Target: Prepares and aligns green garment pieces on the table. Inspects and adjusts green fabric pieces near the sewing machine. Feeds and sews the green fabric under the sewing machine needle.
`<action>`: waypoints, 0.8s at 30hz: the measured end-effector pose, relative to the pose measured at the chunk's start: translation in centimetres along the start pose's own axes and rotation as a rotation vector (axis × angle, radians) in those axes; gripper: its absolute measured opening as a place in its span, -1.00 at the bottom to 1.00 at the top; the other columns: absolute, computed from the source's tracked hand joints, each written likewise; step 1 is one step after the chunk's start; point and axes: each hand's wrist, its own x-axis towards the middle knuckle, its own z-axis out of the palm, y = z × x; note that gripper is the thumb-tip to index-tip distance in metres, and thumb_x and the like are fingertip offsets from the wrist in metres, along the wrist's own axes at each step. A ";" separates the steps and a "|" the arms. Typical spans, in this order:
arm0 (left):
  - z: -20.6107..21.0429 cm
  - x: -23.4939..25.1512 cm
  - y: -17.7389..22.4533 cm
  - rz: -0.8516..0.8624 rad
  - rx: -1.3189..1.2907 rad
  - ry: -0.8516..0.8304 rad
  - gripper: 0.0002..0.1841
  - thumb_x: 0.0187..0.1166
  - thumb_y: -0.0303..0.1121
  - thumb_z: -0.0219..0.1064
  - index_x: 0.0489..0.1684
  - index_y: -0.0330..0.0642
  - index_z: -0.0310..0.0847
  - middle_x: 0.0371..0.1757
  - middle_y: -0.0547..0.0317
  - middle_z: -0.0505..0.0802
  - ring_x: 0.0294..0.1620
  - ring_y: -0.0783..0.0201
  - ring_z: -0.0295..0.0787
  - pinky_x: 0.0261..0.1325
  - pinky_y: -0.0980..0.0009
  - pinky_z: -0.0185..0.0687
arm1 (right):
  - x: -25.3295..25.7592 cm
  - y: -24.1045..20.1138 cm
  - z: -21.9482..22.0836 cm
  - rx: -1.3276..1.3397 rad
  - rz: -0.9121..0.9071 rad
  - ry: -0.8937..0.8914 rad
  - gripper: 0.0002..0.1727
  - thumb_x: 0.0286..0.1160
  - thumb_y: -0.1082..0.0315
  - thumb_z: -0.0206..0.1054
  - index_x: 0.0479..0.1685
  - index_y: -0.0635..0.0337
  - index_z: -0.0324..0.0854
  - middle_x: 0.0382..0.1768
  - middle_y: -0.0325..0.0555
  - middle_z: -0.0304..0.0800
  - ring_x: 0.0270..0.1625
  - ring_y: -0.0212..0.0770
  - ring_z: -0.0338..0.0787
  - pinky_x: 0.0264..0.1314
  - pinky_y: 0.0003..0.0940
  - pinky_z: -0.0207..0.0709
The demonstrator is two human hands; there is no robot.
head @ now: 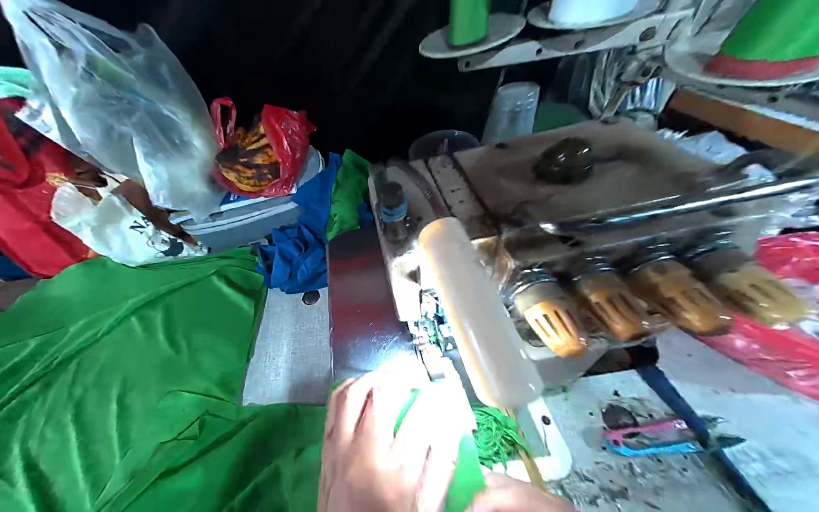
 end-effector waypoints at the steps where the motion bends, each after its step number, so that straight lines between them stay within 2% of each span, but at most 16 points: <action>1: 0.3 0.1 -0.2 0.020 0.013 0.029 -0.79 0.55 -0.18 0.36 -0.20 -0.02 0.91 -0.11 0.10 0.89 0.08 0.22 0.74 0.26 0.39 0.54 | 0.1 0.0 0.0 -0.010 0.010 -0.003 -0.87 0.62 0.51 0.32 -0.06 0.43 0.68 -0.13 -0.05 0.82 0.00 -0.56 0.76 0.17 -0.61 0.63; 4: 0.8 0.2 -0.2 0.057 0.033 0.092 -0.78 0.53 -0.18 0.34 -0.21 0.00 0.92 -0.09 0.18 0.91 0.03 0.25 0.77 0.16 0.34 0.60 | 0.0 0.2 0.3 -0.049 0.033 0.050 -0.88 0.52 0.61 0.32 -0.08 0.47 0.69 -0.10 -0.09 0.86 -0.05 -0.58 0.79 0.12 -0.62 0.67; 6: 1.0 -0.1 -0.1 0.046 0.035 0.101 -0.75 0.55 -0.15 0.33 -0.15 -0.03 0.91 -0.02 0.20 0.93 0.07 0.24 0.80 0.18 0.28 0.64 | -0.8 -0.2 0.7 -0.086 0.070 0.054 -0.88 0.49 0.63 0.31 -0.12 0.48 0.71 -0.13 -0.06 0.85 -0.07 -0.55 0.79 0.12 -0.61 0.67; 8: 0.6 -0.6 0.3 0.035 0.066 0.065 -0.65 0.58 -0.02 0.33 -0.06 -0.08 0.86 0.02 0.16 0.92 0.12 0.16 0.82 0.25 0.14 0.66 | -2.0 -0.9 1.1 -0.150 0.107 0.050 -0.86 0.49 0.64 0.29 -0.10 0.51 0.72 -0.14 0.04 0.86 -0.08 -0.45 0.82 0.12 -0.54 0.68; 11: 0.1 -1.8 1.1 0.021 0.208 0.027 -0.41 0.49 0.26 0.28 0.10 -0.07 0.85 0.15 0.02 0.88 0.20 -0.01 0.78 0.35 -0.12 0.46 | -3.5 -1.2 1.4 -0.217 0.135 0.079 -0.83 0.50 0.64 0.27 -0.06 0.54 0.71 -0.15 0.12 0.86 -0.11 -0.34 0.85 0.10 -0.43 0.70; 14: 0.4 -2.6 1.6 -0.015 0.276 0.044 -0.28 0.38 0.35 0.28 0.14 -0.14 0.84 0.23 -0.06 0.85 0.24 -0.06 0.76 0.34 -0.18 0.37 | -4.0 -1.1 1.7 -0.214 0.146 0.113 -0.82 0.53 0.62 0.27 -0.04 0.56 0.70 -0.14 0.15 0.86 -0.10 -0.31 0.86 0.12 -0.40 0.71; 17: 0.7 -2.1 1.6 -0.028 0.257 0.047 -0.22 0.37 0.35 0.29 0.16 -0.25 0.80 0.24 -0.05 0.86 0.25 -0.02 0.78 0.37 -0.16 0.42 | -3.2 -1.8 2.2 -0.188 0.178 0.170 -0.81 0.53 0.62 0.27 -0.01 0.56 0.71 -0.12 0.10 0.87 -0.09 -0.41 0.83 0.13 -0.49 0.69; 20: 0.3 -0.4 1.1 -0.050 0.171 -0.002 -0.25 0.44 0.31 0.28 0.20 -0.28 0.78 0.22 -0.08 0.87 0.29 -0.10 0.78 0.40 -0.26 0.43 | -1.7 -1.3 1.7 -0.229 0.110 0.160 -0.81 0.48 0.64 0.26 -0.01 0.48 0.70 -0.15 0.02 0.86 -0.11 -0.39 0.83 0.08 -0.45 0.70; 23: 0.0 1.2 -0.7 -0.020 0.055 -0.067 -0.37 0.51 0.24 0.29 0.19 -0.15 0.81 0.29 -0.07 0.84 0.42 -0.13 0.70 0.44 -0.28 0.44 | 0.0 -0.2 1.7 -0.255 0.053 0.226 -0.78 0.48 0.52 0.35 0.06 0.37 0.62 -0.11 -0.10 0.82 -0.13 -0.44 0.83 0.00 -0.50 0.74; 24: -0.2 1.5 -1.4 -0.035 -0.009 -0.098 -0.38 0.49 0.20 0.33 0.24 -0.17 0.78 0.34 -0.08 0.80 0.45 -0.13 0.66 0.46 -0.27 0.43 | 0.5 0.1 1.9 -0.241 0.045 0.254 -0.76 0.48 0.47 0.38 0.07 0.33 0.58 -0.15 -0.16 0.81 -0.17 -0.47 0.81 -0.06 -0.54 0.73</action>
